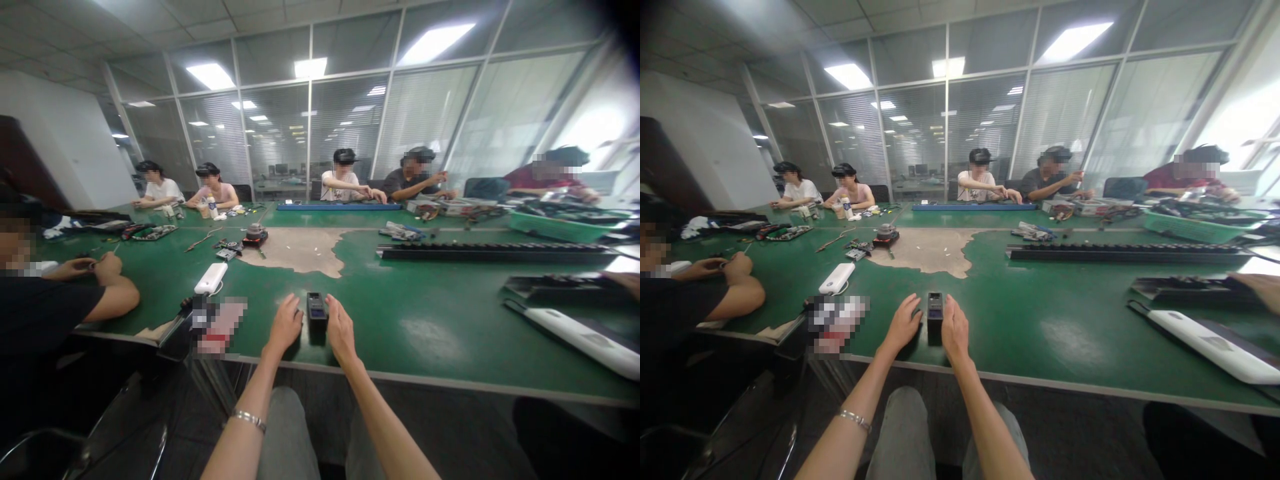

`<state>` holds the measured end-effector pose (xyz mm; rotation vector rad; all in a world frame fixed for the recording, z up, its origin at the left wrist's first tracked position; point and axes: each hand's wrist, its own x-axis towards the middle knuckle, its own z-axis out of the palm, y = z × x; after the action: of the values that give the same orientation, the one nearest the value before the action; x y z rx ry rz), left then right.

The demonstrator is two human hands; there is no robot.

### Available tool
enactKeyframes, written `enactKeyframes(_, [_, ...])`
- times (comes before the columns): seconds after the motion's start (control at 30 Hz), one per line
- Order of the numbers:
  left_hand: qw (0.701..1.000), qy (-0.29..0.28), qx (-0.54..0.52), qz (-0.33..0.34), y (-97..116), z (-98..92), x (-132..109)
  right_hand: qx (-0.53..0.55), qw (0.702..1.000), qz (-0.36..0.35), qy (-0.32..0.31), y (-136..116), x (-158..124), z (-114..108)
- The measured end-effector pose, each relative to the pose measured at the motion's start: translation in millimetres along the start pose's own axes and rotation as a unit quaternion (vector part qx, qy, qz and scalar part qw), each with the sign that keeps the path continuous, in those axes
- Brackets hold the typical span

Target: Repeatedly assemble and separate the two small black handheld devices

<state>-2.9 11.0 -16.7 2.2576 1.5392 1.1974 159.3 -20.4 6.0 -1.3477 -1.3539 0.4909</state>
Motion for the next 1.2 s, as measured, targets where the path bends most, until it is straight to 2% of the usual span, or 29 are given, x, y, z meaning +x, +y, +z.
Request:
enactKeyframes(0.17, [1.0, -0.007, 0.004, 0.0, 1.6, -2.1, -0.4, 0.026, 0.999, 0.021, 0.001, 5.3, -2.7, -1.5])
enactKeyframes(0.37, [1.0, -0.013, 0.0, -0.008, 5.6, -6.1, -0.5, -0.068, 0.997, -0.008, -0.031, -0.4, -8.2, 0.3])
enactKeyframes(0.67, [0.999, -0.023, -0.012, -0.017, 5.5, -7.4, 0.7, -0.17, 0.982, -0.074, -0.034, 5.0, -11.4, 9.2])
enactKeyframes(1.2, [1.0, -0.017, -0.012, -0.017, 7.7, -10.4, 0.4, -0.258, 0.962, -0.079, -0.036, -0.1, -16.4, 11.8])
